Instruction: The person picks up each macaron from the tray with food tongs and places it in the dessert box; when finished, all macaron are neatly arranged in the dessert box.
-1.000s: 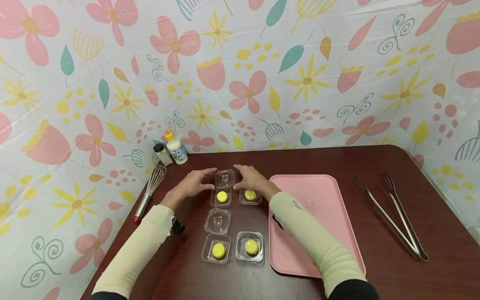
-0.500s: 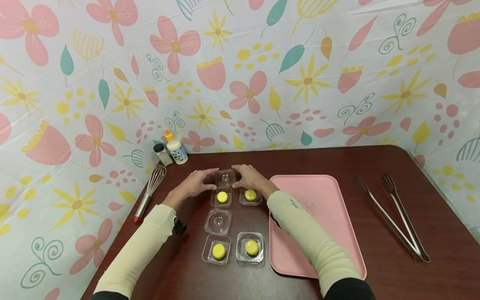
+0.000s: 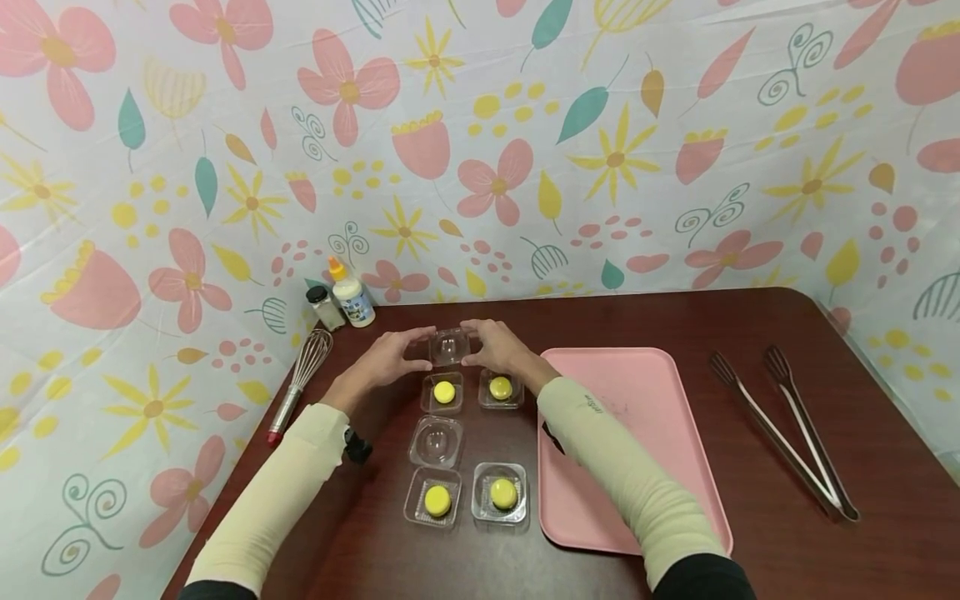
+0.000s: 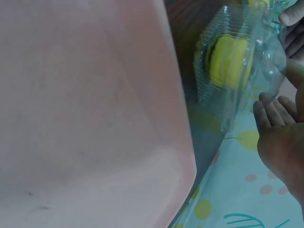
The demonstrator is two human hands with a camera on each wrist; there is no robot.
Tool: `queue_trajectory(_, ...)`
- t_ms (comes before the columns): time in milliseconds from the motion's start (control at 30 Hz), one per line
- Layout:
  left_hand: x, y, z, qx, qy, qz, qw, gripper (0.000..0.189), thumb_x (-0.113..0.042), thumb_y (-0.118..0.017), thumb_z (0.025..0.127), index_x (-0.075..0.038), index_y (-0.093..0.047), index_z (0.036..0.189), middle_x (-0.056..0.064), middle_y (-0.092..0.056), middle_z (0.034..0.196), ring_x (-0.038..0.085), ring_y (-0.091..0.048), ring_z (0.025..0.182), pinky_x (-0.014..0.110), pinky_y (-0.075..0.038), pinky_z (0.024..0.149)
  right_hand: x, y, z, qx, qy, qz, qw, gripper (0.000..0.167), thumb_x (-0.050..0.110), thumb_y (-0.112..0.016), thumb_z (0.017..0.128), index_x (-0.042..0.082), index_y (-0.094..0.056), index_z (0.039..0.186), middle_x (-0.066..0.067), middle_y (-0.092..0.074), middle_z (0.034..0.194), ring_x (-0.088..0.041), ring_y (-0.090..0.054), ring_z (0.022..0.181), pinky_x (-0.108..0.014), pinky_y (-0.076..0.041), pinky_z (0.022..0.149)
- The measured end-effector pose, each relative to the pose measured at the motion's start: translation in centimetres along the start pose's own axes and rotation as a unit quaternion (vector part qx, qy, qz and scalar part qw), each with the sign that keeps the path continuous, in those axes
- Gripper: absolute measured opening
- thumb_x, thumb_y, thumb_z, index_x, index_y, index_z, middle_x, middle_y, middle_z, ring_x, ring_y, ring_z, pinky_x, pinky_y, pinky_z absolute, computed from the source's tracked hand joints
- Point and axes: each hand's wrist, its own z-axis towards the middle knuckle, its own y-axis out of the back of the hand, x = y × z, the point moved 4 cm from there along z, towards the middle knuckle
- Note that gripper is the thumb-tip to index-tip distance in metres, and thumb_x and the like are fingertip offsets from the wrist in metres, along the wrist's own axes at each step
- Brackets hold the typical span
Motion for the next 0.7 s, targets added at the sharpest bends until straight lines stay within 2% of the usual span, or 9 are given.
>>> queue_trajectory(200,-0.7,0.9,-0.3,-0.022,-0.030,0.004,0.9993,0.079,-0.033,-0.086,0.092,-0.009,-0.050,0.159,0.010,-0.064,0.147,0.029,-0.062,0.134,0.049,-0.051,0.109,0.9,0.5,-0.6,-0.018,0.016,0.006,0.9997,0.076,0.014,-0.087,0.091,-0.001,-0.050,0.156,-0.018,-0.060,0.150,-0.035,-0.059,0.137,-0.049,-0.050,0.110)
queue_trajectory(400,-1.4,1.4,-1.3,-0.056,-0.071,0.037,0.9952,0.085,-0.040,-0.090,0.087,-0.006,-0.053,0.156,0.012,-0.066,0.144,0.030,-0.064,0.130,0.049,-0.052,0.107,2.2,0.3,-1.4,-0.040,0.061,-0.007,0.9973,0.076,0.010,-0.088,0.089,-0.005,-0.051,0.153,-0.022,-0.062,0.146,-0.037,-0.063,0.131,-0.049,-0.052,0.108)
queue_trajectory(500,-1.8,1.6,-1.9,-0.078,-0.087,0.059,0.9914,0.084,-0.042,-0.090,0.087,-0.006,-0.055,0.154,0.011,-0.064,0.147,0.029,-0.064,0.130,0.049,-0.051,0.108,2.5,0.3,-1.9,-0.053,0.068,0.030,0.9958,0.075,0.008,-0.087,0.090,-0.005,-0.050,0.154,-0.022,-0.060,0.148,-0.037,-0.064,0.131,-0.048,-0.054,0.105)
queue_trajectory(600,-2.3,1.9,-2.5,-0.099,-0.106,0.076,0.9865,0.085,-0.043,-0.091,0.086,-0.007,-0.056,0.154,0.010,-0.062,0.149,0.028,-0.062,0.133,0.048,-0.050,0.109,2.5,0.3,-2.4,-0.069,0.055,0.092,0.9918,0.070,0.006,-0.084,0.092,-0.005,-0.052,0.153,-0.022,-0.059,0.149,-0.037,-0.065,0.129,-0.046,-0.057,0.101)
queue_trajectory(700,-2.9,2.0,-3.0,-0.116,-0.131,0.084,0.9810,0.085,-0.041,-0.092,0.084,-0.007,-0.056,0.153,0.011,-0.062,0.149,0.028,-0.061,0.134,0.048,-0.050,0.111,2.7,0.5,-2.8,-0.097,0.036,0.135,0.9855,0.059,0.004,-0.081,0.094,-0.007,-0.058,0.147,-0.023,-0.064,0.143,-0.037,-0.068,0.123,-0.042,-0.059,0.097)
